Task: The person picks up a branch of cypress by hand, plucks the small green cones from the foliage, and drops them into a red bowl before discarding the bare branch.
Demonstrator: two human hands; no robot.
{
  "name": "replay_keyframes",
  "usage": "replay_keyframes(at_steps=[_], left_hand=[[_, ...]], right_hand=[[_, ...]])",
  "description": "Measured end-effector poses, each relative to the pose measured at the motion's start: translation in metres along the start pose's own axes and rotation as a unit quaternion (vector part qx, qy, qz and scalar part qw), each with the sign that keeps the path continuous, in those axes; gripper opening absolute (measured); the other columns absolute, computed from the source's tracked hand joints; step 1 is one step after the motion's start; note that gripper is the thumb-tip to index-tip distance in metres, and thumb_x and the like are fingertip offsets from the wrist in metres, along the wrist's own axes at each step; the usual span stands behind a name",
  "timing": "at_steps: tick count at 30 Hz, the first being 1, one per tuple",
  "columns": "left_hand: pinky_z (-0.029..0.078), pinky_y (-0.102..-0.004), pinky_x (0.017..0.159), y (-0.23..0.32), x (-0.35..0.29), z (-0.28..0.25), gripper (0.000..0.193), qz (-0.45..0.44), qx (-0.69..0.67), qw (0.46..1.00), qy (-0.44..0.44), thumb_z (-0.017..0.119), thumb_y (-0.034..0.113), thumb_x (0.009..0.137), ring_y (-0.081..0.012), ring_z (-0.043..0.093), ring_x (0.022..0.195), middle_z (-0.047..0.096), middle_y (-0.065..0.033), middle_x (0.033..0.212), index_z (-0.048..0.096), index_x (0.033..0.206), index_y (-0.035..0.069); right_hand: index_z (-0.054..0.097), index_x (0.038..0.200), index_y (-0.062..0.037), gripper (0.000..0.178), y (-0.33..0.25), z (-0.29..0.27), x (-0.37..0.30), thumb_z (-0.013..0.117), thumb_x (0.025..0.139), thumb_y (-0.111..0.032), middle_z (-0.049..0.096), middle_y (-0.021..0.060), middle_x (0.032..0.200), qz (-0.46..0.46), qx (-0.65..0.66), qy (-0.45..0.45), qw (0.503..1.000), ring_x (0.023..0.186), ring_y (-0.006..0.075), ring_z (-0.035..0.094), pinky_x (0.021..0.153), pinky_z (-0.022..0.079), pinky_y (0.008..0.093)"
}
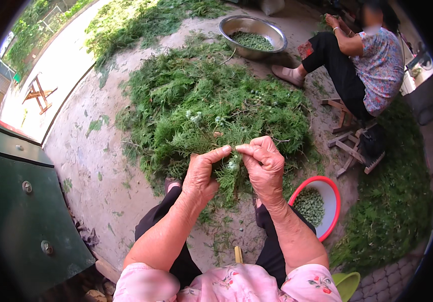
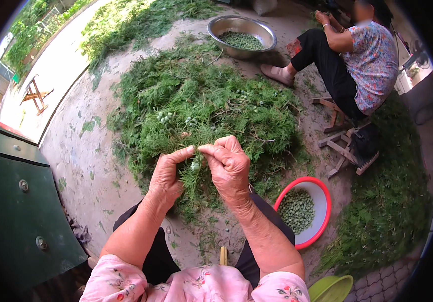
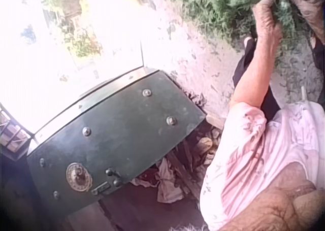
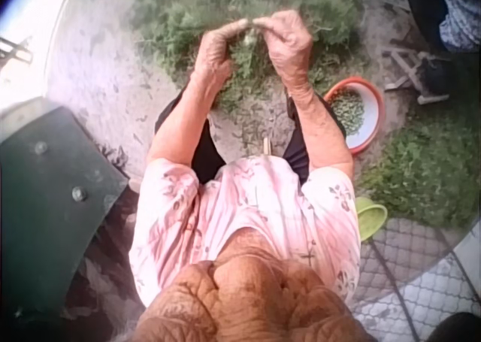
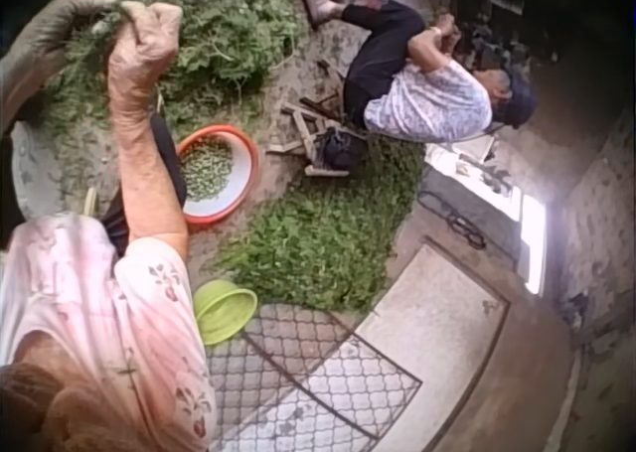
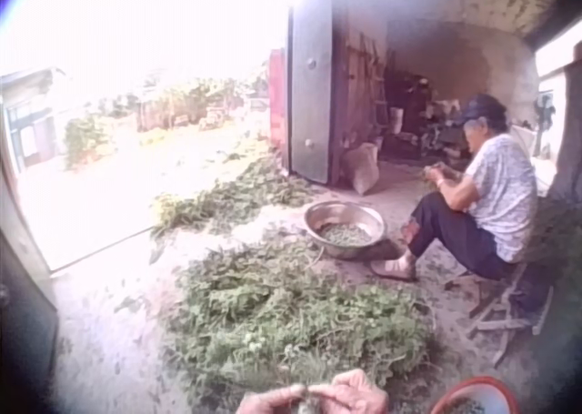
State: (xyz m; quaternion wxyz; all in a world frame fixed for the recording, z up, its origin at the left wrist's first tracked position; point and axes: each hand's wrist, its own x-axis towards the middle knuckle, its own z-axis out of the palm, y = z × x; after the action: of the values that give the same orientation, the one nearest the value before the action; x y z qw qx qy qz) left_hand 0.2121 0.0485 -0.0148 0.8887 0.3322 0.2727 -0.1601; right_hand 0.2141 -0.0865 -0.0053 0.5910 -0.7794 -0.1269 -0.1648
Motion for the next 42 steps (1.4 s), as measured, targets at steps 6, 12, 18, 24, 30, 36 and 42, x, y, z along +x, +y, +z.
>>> replay_keyframes(at_steps=[6, 12, 18, 24, 30, 36, 42], left_hand=[[0.054, -0.0285, 0.065, 0.002, -0.002, 0.008, 0.020, 0.141, 0.000, 0.990, -0.008, 0.063, -0.006, 0.075, -0.0167, 0.063, 0.073, 0.063, -0.0064, 0.084, 0.058, 0.094, 0.000], [0.050, -0.0268, 0.067, 0.004, -0.004, 0.012, 0.029, 0.232, 0.021, 0.971, 0.048, 0.065, -0.011, 0.071, -0.0135, 0.060, 0.075, 0.062, -0.0033, 0.087, 0.058, 0.096, 0.002], [0.050, -0.0271, 0.065, 0.003, -0.006, 0.012, 0.027, 0.233, 0.024, 0.972, 0.029, 0.065, -0.010, 0.071, -0.0135, 0.060, 0.072, 0.062, -0.0030, 0.084, 0.059, 0.094, 0.002], [0.050, -0.0277, 0.064, 0.001, -0.009, 0.016, 0.026, 0.187, 0.027, 0.981, 0.037, 0.066, -0.010, 0.070, -0.0142, 0.060, 0.072, 0.062, -0.0042, 0.084, 0.059, 0.093, 0.001], [0.052, -0.0284, 0.064, -0.002, -0.008, 0.017, 0.029, 0.196, 0.012, 0.979, 0.052, 0.064, -0.013, 0.069, -0.0163, 0.062, 0.073, 0.062, -0.0065, 0.086, 0.058, 0.094, 0.000], [0.053, -0.0298, 0.063, 0.012, -0.008, 0.010, 0.029, 0.204, -0.001, 0.976, 0.071, 0.062, -0.012, 0.071, -0.0172, 0.062, 0.073, 0.062, -0.0074, 0.088, 0.057, 0.097, -0.001], [0.052, -0.0289, 0.063, 0.007, 0.001, 0.005, 0.029, 0.217, -0.013, 0.974, 0.061, 0.064, -0.011, 0.070, -0.0160, 0.061, 0.072, 0.062, -0.0059, 0.088, 0.057, 0.096, 0.000]], right_hand=[[0.065, 0.095, -0.0022, 0.022, 0.001, 0.001, 0.001, 0.057, 0.079, 0.009, 0.052, 0.0001, 0.083, 0.158, 0.066, -0.035, 0.985, 0.071, 0.0070, 0.051, 0.061, 0.043, 0.0206], [0.062, 0.092, -0.0020, 0.011, 0.004, -0.005, -0.003, 0.063, 0.081, -0.003, 0.055, 0.0019, 0.083, 0.092, 0.028, 0.065, 0.993, 0.070, 0.0087, 0.054, 0.063, 0.044, 0.0225], [0.063, 0.084, -0.0014, 0.012, -0.008, 0.003, -0.005, 0.069, 0.075, -0.004, 0.055, 0.0021, 0.075, 0.109, -0.026, 0.007, 0.994, 0.067, 0.0099, 0.051, 0.062, 0.042, 0.0229], [0.064, 0.084, -0.0005, 0.009, 0.009, 0.004, -0.007, 0.068, 0.077, -0.005, 0.057, 0.0010, 0.075, 0.146, 0.050, 0.038, 0.987, 0.068, 0.0083, 0.052, 0.063, 0.042, 0.0220], [0.062, 0.087, -0.0008, 0.013, 0.014, 0.007, -0.010, 0.065, 0.083, -0.012, 0.056, -0.0034, 0.072, 0.313, 0.344, 0.116, 0.878, 0.065, 0.0044, 0.048, 0.061, 0.040, 0.0185], [0.058, 0.094, -0.0029, 0.015, 0.009, -0.019, 0.010, 0.060, 0.087, -0.016, 0.057, 0.0011, 0.077, 0.280, 0.495, 0.080, 0.819, 0.064, 0.0072, 0.051, 0.055, 0.042, 0.0209], [0.058, 0.092, -0.0035, 0.020, -0.005, -0.018, 0.008, 0.070, 0.078, -0.012, 0.055, -0.0001, 0.080, 0.307, 0.382, -0.052, 0.870, 0.064, 0.0074, 0.050, 0.055, 0.041, 0.0230]])
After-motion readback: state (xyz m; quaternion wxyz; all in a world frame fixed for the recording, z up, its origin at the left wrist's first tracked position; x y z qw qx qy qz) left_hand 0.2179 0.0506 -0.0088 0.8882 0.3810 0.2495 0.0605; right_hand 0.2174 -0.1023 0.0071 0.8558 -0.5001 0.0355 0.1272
